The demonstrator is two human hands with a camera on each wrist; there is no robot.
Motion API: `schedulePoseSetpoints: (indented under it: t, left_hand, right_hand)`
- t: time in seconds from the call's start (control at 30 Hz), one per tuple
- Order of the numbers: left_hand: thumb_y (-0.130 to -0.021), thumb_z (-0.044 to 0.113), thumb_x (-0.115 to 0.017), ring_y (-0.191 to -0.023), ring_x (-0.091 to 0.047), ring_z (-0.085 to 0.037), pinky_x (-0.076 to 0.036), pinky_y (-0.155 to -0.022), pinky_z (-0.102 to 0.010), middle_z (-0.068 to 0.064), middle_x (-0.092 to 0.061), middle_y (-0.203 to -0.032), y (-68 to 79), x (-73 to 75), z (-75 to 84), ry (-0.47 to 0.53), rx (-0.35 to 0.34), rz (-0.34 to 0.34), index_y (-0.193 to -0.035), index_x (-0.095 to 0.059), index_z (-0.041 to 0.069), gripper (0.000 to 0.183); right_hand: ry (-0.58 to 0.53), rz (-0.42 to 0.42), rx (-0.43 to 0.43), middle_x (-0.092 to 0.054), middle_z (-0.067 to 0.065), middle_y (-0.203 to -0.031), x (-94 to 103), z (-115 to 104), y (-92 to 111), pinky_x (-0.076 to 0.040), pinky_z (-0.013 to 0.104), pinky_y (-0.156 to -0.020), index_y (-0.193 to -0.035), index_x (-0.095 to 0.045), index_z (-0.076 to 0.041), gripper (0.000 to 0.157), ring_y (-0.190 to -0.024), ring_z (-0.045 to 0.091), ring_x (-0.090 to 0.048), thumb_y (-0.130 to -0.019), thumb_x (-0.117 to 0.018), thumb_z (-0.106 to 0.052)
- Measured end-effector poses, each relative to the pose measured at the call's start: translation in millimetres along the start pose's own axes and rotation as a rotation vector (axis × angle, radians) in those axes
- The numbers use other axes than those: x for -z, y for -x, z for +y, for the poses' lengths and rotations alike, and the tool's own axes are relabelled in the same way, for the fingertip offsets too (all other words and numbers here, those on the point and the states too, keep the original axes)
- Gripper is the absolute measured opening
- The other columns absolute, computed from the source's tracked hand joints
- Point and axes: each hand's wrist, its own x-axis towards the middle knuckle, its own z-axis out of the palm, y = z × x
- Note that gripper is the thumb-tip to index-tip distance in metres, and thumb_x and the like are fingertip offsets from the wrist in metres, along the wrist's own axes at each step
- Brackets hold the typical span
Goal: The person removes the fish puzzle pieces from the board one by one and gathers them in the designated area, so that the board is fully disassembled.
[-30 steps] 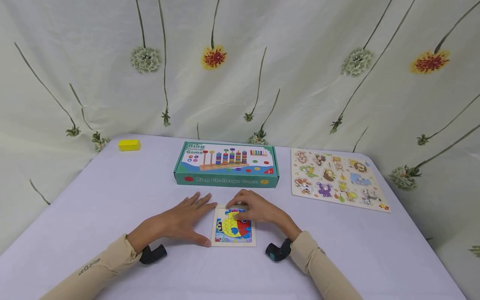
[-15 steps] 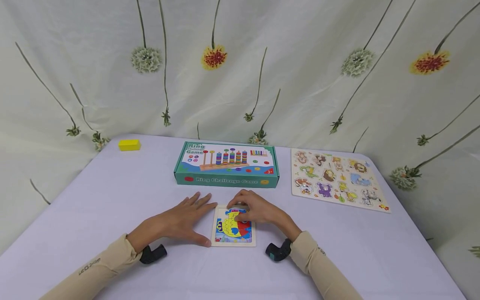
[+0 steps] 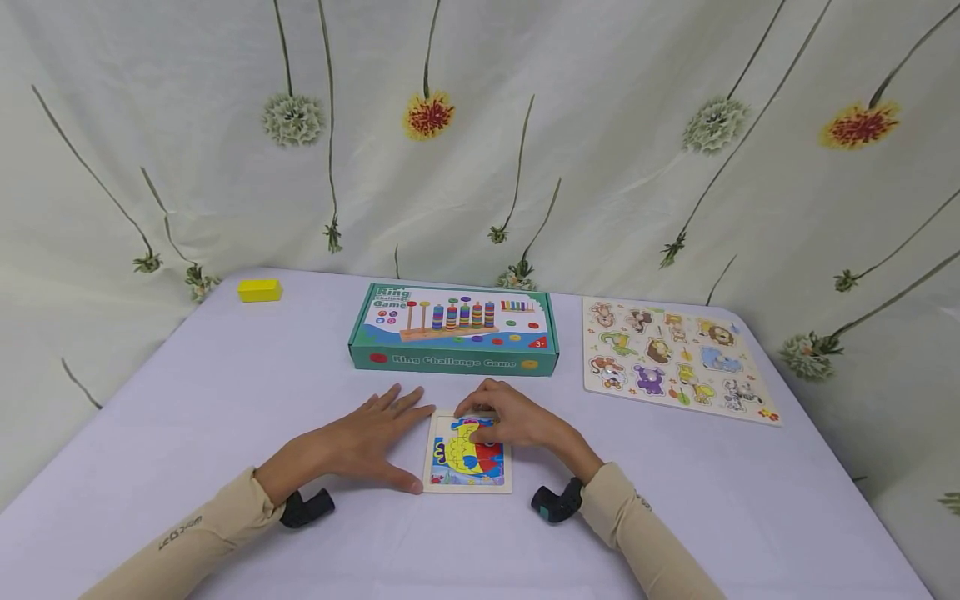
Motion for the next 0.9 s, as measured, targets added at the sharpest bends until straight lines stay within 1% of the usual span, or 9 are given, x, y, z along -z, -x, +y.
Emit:
schedulePoseSetpoints:
  t: [0.23,0.43,0.57,0.9]
  left_hand:
    - [-0.068,0.065,-0.074,-0.146,-0.004,-0.039,-0.010,-0.115,-0.060,-0.008,-0.016,-0.160,-0.8,-0.2,-0.8,-0.009,-0.002,-0.002,-0.151,-0.032,0.019,0.103]
    - [-0.068,0.064,-0.074,-0.146,-0.004,-0.039,-0.010,-0.115,-0.060,-0.008,-0.016,-0.160,-1.2,-0.9,-1.2,-0.007,0.001,-0.001,-0.151,-0.033,0.019,0.103]
    - [-0.067,0.064,-0.074,-0.147,-0.004,-0.038,-0.010,-0.115,-0.059,-0.007,-0.016,-0.161,-1.1,-1.7,-1.4,-0.010,0.005,-0.004,-0.151,-0.032,0.020,0.103]
    - [-0.068,0.064,-0.074,-0.146,-0.004,-0.039,-0.010,-0.115,-0.059,-0.008,-0.015,-0.160,-0.8,-0.2,-0.6,-0.003,0.003,-0.006,-0.151,-0.032,0.020,0.102]
  right_hand:
    - [0.041,0.002,0.007,-0.057,-0.001,-0.108,-0.1,0.3,0.1,-0.047,0.036,-0.096,-0.115,-0.067,-0.014,0.030,-0.111,0.020,-0.051,-0.085,-0.070,-0.010]
    - [-0.014,-0.021,0.002,-0.056,0.001,-0.113,0.3,0.5,0.8,-0.046,0.039,-0.101,-0.117,-0.065,-0.012,0.035,-0.116,0.023,-0.053,-0.084,-0.063,-0.001]
    - [-0.031,-0.034,0.001,-0.056,0.002,-0.116,1.2,-0.3,1.6,-0.045,0.039,-0.101,-0.120,-0.064,-0.012,0.040,-0.118,0.023,-0.052,-0.082,-0.063,0.001]
    - [0.008,-0.050,-0.001,-0.057,0.000,-0.116,3.7,-2.2,4.3,-0.043,0.040,-0.099,-0.123,-0.063,-0.013,0.043,-0.116,0.022,-0.049,-0.082,-0.063,0.001]
